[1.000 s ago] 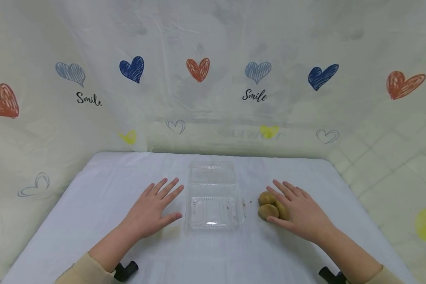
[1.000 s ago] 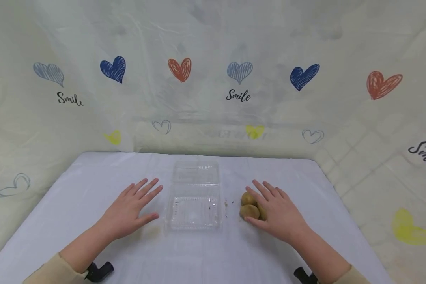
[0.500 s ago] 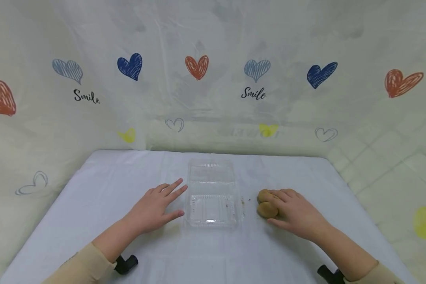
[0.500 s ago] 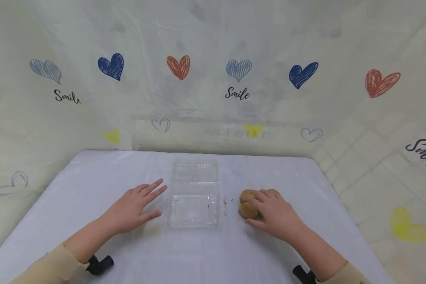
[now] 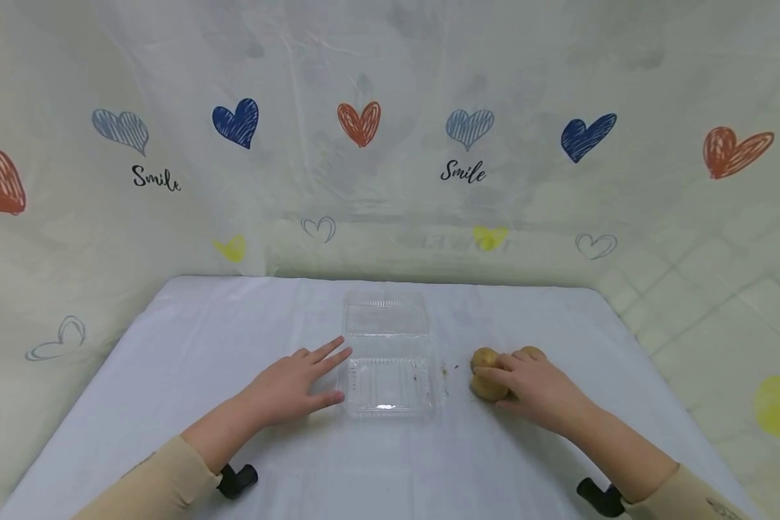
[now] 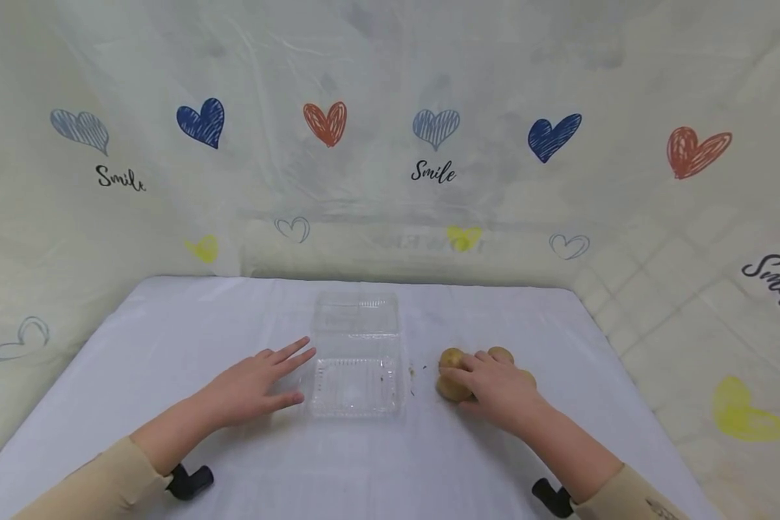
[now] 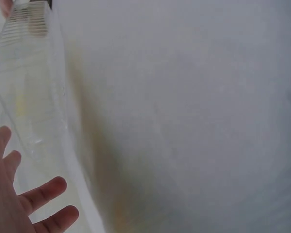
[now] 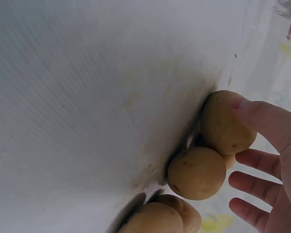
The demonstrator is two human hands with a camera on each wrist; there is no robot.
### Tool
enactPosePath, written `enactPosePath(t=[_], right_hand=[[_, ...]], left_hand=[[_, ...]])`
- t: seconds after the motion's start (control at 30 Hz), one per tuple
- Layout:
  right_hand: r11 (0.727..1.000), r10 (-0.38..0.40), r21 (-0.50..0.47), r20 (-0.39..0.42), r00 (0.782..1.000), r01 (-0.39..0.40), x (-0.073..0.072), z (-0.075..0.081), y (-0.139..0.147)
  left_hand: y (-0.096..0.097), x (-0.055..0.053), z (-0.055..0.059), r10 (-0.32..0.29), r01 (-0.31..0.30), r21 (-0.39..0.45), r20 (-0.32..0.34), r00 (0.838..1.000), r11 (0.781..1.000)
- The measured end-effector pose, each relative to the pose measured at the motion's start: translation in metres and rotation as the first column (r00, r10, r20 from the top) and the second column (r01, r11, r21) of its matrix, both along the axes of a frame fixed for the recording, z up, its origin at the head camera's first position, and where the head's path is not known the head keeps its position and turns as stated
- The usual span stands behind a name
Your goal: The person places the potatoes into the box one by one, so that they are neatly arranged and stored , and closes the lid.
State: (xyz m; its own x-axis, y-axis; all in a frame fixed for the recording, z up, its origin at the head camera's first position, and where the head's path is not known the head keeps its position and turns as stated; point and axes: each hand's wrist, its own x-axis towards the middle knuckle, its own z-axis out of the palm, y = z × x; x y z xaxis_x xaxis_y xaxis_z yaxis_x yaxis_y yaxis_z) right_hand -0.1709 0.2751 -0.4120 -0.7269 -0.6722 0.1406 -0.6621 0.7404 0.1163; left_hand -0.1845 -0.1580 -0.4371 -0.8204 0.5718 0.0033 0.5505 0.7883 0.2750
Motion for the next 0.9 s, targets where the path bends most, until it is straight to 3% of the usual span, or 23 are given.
enactPosePath(t=[0.5,0.9], right_hand=[[0.995,-0.008,0.104,-0.032,0.999,0.011,-0.004,-0.006,0.001],[0.989,0.063,0.141,-0.121,0.991,-0.045,-0.007,-0.013,0.004]], left_hand=[[0.003,-0.001,-0.004,-0.011,0.013,-0.04,0.044,0.999,0.999],[0.003,-0.001,0.0,-0.027,0.03,-0.036,0.074,0.997,0.999]])
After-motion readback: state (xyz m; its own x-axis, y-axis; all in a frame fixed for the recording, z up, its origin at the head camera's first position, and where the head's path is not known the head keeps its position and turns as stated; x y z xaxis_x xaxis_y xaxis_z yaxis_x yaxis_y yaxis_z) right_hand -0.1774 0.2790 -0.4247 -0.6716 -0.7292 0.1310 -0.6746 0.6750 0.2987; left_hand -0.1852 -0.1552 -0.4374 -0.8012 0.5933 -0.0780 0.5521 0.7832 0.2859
